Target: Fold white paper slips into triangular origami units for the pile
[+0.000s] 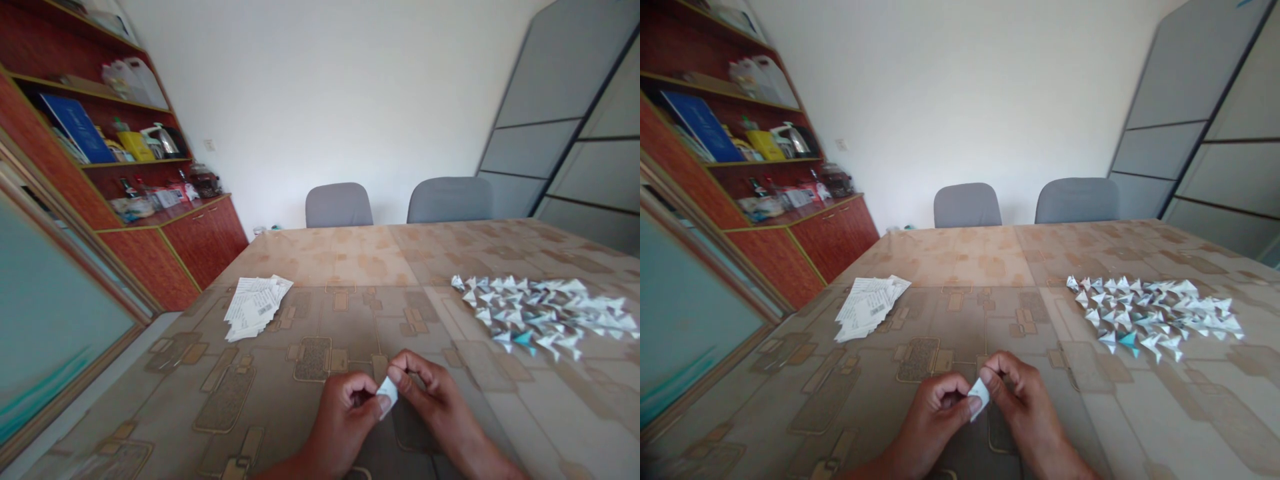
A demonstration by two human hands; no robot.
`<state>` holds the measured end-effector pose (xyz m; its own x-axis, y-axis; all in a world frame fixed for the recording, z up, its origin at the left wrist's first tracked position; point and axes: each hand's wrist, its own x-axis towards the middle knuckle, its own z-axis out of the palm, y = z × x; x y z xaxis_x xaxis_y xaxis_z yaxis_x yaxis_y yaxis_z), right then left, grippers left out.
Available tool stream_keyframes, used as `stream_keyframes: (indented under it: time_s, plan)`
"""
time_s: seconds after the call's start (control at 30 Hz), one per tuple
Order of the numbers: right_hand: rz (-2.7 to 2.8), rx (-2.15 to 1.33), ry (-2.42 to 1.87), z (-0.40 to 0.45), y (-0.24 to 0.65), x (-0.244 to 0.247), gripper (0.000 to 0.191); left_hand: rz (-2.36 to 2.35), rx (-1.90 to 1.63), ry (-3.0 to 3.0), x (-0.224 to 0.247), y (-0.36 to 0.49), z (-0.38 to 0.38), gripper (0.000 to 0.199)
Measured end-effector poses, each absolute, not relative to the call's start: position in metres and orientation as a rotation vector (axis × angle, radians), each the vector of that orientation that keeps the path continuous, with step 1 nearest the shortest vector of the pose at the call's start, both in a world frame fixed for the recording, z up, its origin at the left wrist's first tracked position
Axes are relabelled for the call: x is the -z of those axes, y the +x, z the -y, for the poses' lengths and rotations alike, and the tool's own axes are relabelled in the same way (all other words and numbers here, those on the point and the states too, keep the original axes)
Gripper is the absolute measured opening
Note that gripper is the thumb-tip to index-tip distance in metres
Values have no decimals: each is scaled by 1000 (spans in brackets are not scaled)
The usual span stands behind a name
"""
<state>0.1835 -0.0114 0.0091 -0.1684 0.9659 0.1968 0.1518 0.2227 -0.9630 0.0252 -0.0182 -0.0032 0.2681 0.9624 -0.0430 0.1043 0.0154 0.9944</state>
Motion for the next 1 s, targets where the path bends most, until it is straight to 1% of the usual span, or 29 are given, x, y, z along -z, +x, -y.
stream_keyframes:
  time_s: [0.13,0.23,0.3,0.43,0.53,0.67,0.87,1.0]
  plan:
    - [1494,-1214,-1108,7,187,-10,47,-1051,-891,1323,2,26,16,24]
    - [1507,-1182,-1142,6,192,-15,47,-1066,-874,1297,0,26,16,23]
    - [1533,-1108,-1164,7,194,-18,42,-1090,-868,1294,0,26,16,23]
    - [1645,-1029,-1140,8,194,-20,27,-1078,-867,1309,2,25,15,23]
    - [1627,-1022,-1125,5,194,-18,28,-1052,-855,1286,4,23,14,23]
    - [1536,-1007,-1164,0,199,-18,29,-1045,-881,1243,1,19,11,29]
    - [1514,-999,-1170,0,202,-16,31,-927,-972,1273,1,18,12,44]
    - [1509,-1002,-1159,2,200,-15,31,-917,-928,1220,4,20,12,35]
